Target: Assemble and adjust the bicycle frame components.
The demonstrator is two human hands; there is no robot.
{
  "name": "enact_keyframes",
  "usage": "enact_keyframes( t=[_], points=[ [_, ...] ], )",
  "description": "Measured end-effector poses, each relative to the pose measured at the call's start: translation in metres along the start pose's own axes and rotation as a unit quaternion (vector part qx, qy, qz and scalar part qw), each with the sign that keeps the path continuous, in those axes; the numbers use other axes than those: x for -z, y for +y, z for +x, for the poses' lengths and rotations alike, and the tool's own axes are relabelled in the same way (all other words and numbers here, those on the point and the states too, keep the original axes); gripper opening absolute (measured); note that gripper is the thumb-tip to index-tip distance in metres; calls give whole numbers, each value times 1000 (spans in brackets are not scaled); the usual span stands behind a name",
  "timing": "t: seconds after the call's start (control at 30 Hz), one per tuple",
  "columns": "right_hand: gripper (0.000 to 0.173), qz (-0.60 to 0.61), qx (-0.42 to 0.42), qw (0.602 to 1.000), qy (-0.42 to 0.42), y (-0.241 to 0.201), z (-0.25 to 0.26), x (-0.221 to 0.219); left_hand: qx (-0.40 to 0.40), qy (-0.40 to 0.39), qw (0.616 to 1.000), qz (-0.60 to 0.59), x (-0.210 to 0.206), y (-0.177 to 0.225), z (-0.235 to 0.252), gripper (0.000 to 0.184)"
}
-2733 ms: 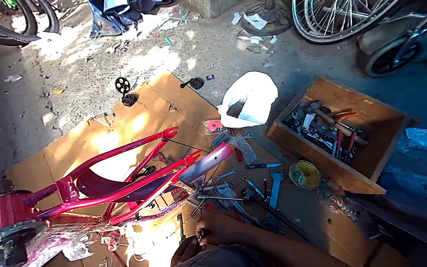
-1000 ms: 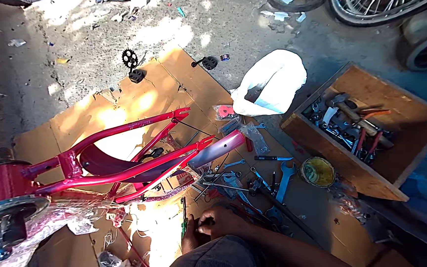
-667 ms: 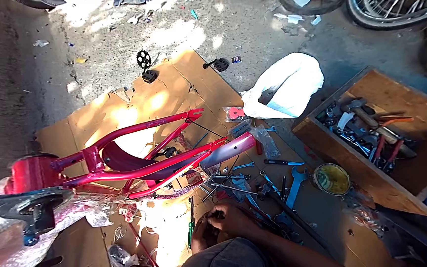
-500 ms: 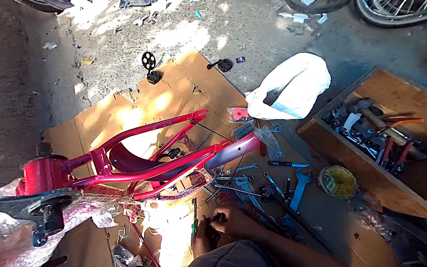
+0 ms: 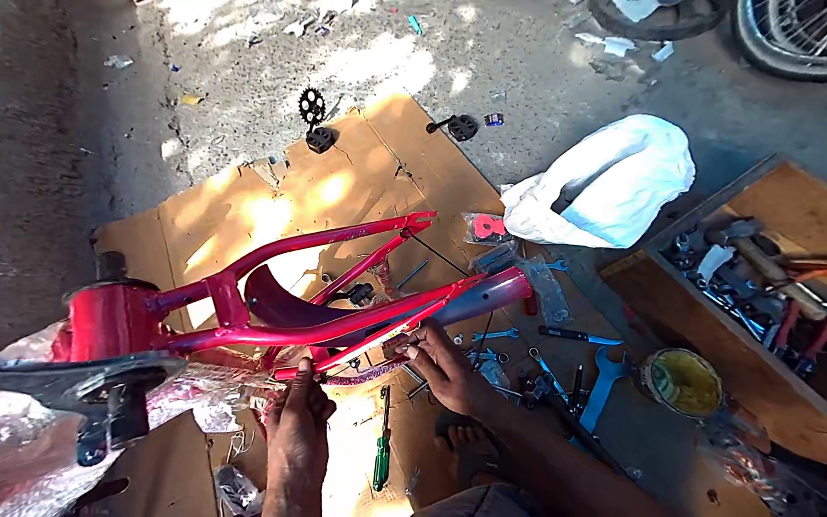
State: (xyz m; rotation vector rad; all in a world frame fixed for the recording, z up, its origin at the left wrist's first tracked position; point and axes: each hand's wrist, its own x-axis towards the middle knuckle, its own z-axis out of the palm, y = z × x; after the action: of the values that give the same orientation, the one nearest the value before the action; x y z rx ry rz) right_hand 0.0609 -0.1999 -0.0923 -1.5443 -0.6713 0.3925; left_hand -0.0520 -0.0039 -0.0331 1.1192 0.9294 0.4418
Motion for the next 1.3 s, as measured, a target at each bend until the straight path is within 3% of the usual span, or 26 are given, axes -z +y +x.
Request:
enact_keyframes(
  t=[0.2,0.33,0.47,0.53,0.6,0.7,0.83,0.97,1.07,1.3],
  points=[
    [26,-85,-44,993,-76,-40,81,21,2,-32,999,-37,-8,18,41,35],
    [26,-88,-37,990,-104,-28,132,32,6,-47,999,-25,-21,28,65,26],
    [26,-72,-24,992,-105,-12,127,44,-12,-22,999,34,-16,18,58,24],
    [32,-101,-41,992,-66,11,106,49,-14,10,998,55,-8,1,45,26],
    [26,-172,-86,981,-34,45,84,47,18,55,996,61,-6,-22,31,31],
    [17,-266,-143,951,-65,86,64,30,91,80,992,34,-11,-61,3,36],
    [17,-386,-135,911,-57,127,77,2,163,51,985,26,-19,-103,-34,38],
    [17,-418,-64,904,-68,168,88,-9,211,45,976,41,-13,-125,-55,38],
    [20,-442,-12,892,-94,174,86,-6,232,68,969,46,-7,-137,-56,37],
    [24,-534,-84,820,-189,147,98,-16,243,59,967,52,-10,-144,-50,38]
  ],
)
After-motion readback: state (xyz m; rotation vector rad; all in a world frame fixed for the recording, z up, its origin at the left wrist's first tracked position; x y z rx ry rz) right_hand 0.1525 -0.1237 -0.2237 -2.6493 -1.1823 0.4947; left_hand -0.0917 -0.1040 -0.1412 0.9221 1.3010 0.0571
